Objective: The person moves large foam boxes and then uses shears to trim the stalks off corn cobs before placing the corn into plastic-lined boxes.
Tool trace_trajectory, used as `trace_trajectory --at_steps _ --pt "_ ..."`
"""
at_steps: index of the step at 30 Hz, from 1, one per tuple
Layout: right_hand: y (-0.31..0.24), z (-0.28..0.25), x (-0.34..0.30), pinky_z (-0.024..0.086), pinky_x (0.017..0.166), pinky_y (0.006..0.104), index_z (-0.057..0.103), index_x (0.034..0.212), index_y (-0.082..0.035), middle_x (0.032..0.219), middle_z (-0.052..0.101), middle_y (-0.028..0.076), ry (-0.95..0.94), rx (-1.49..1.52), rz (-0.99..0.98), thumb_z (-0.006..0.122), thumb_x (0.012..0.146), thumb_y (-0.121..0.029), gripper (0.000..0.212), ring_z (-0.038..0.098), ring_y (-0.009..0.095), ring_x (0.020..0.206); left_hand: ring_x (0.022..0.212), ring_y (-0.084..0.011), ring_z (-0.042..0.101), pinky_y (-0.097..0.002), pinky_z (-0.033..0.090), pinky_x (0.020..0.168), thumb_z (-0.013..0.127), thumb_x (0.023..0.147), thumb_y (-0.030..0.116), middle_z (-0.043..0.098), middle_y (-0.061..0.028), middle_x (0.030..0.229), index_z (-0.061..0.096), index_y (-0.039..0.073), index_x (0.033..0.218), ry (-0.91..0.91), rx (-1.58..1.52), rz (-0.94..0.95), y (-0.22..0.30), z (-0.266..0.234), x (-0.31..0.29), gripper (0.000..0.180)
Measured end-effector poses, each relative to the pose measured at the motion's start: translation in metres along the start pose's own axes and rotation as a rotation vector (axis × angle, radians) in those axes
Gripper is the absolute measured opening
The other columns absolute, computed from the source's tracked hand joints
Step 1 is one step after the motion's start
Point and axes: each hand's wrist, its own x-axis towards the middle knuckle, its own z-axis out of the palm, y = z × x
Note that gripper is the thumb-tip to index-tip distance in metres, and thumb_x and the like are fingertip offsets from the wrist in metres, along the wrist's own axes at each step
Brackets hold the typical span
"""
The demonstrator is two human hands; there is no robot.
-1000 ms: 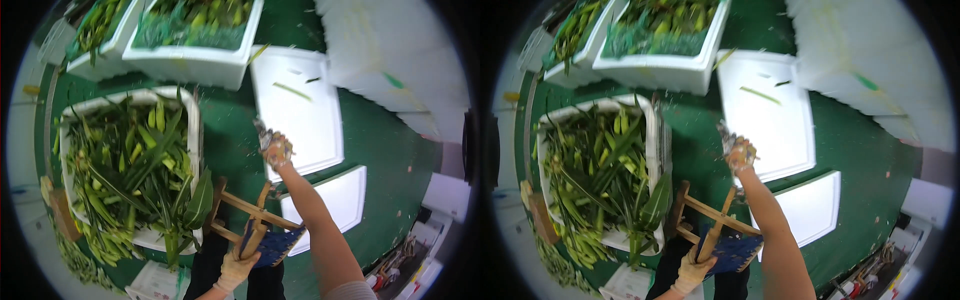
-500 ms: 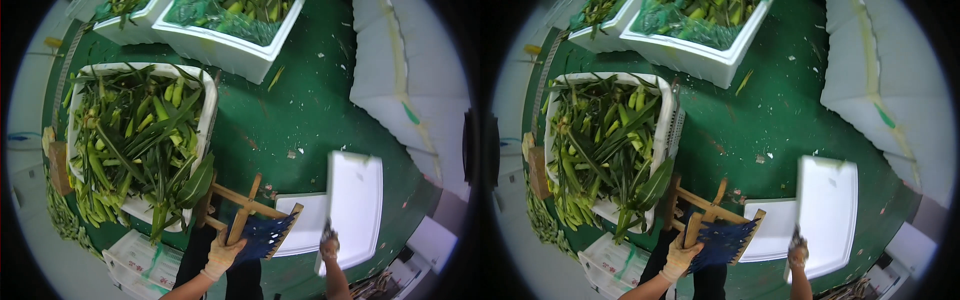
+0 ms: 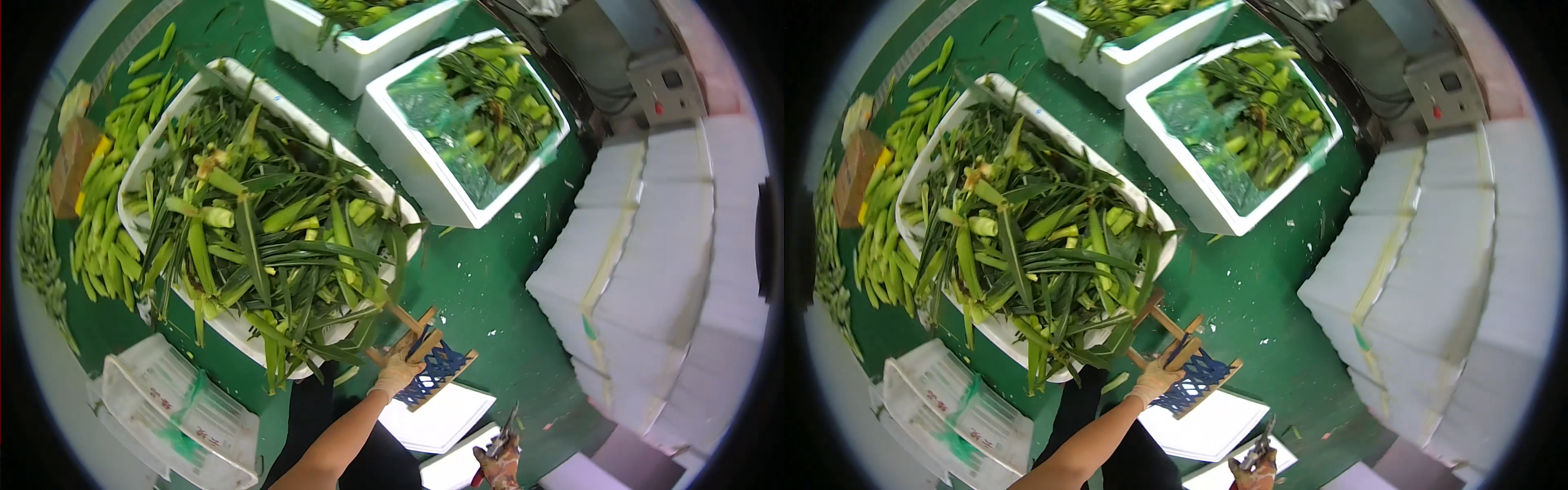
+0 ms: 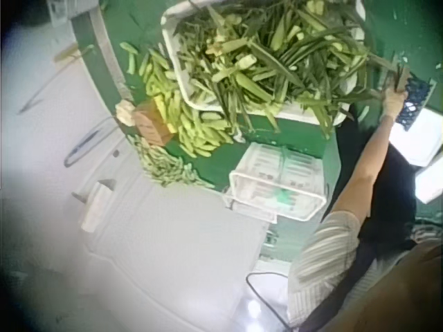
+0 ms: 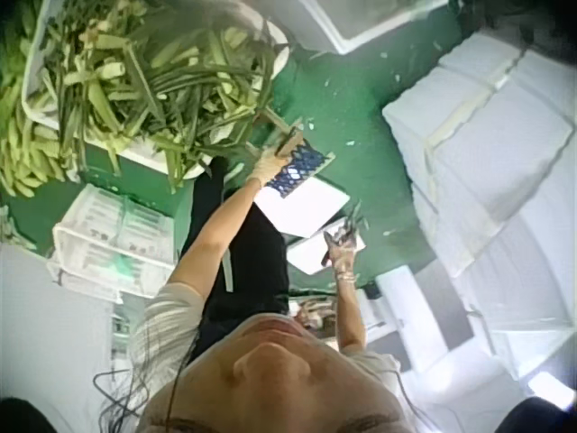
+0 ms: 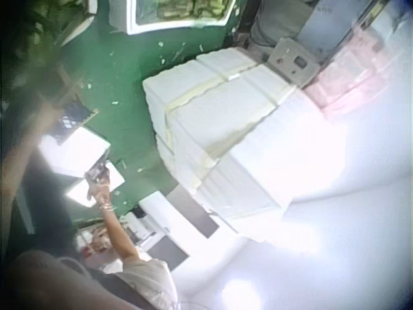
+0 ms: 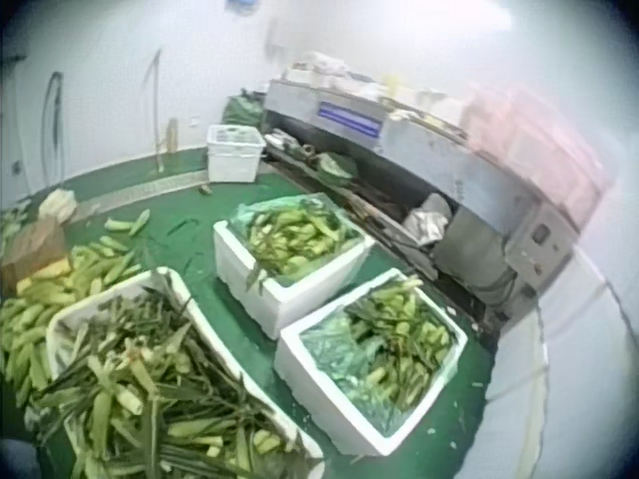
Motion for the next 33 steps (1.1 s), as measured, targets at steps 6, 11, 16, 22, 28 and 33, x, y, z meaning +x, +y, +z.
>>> trace_trajectory --at_steps 6,11,16,22,28,33 --pt "-0.182 -0.017 0.036 0.052 0.067 0.0345 0.045 0.101 -0.001 0.087 0.062 0.013 -0.131 -0.149 -0.361 0.083 0.064 -0.022 0.057 0.064 0.024 0.078 0.103 -0.0329 0.059 -0.0387 0.047 0.088 0.07 0.075 0.034 0.064 -0.0158 0.108 0.053 0.014 0.126 -0.202 0.349 -0.13 0.06 -0.015 -0.008 0.058" --pt "-0.218 -0.011 0.053 0.05 0.072 0.0384 0.046 0.109 0.0 0.094 0.059 0.017 -0.267 -0.296 -0.632 0.078 0.071 -0.024 0.056 0.06 0.029 0.085 0.106 -0.0338 0.058 -0.0407 0.046 0.089 0.067 0.078 0.038 0.061 -0.0159 0.116 0.048 0.02 0.132 -0.231 0.347 -0.116 0.014 0.007 0.016 0.06" --pt "-0.232 -0.017 0.098 0.05 0.074 0.0442 0.054 0.115 -0.004 0.099 0.054 0.021 -0.429 -0.297 -0.609 0.074 0.073 -0.025 0.052 0.056 0.042 0.09 0.116 -0.035 0.052 -0.0412 0.041 0.096 0.064 0.08 0.043 0.055 -0.0176 0.125 0.044 0.02 0.136 -0.279 0.265 -0.182 0.002 0.034 0.056 0.064" --pt "-0.285 0.013 0.251 0.051 0.067 0.0359 0.046 0.101 -0.002 0.086 0.063 0.013 -0.432 -0.415 -0.987 0.075 0.07 -0.014 0.045 0.063 0.027 0.075 0.097 -0.0358 0.062 -0.0434 0.047 0.085 0.059 0.077 0.045 0.061 -0.0252 0.108 0.051 0.007 0.128 -0.133 0.32 0.112 0.011 0.07 0.111 0.063" --pt "-0.405 0.058 0.4 0.05 0.072 0.0397 0.048 0.107 0.006 0.084 0.061 0.018 0.176 -0.215 -1.359 0.061 0.081 -0.024 0.042 0.059 0.036 0.074 0.112 -0.0266 0.055 -0.0352 0.043 0.095 0.063 0.078 0.038 0.054 -0.0218 0.126 0.047 0.009 0.133 -0.226 0.102 -0.084 -0.037 0.074 0.129 0.064" --pt "-0.468 0.087 0.479 0.045 0.071 0.0474 0.048 0.096 0.004 0.085 0.057 0.026 0.597 -0.23 -1.101 0.056 0.082 -0.034 0.041 0.055 0.044 0.078 0.108 -0.0333 0.055 -0.0384 0.043 0.089 0.056 0.084 0.043 0.057 -0.0225 0.12 0.055 0.003 0.123 -0.132 0.04 0.331 -0.137 0.102 0.19 0.056"
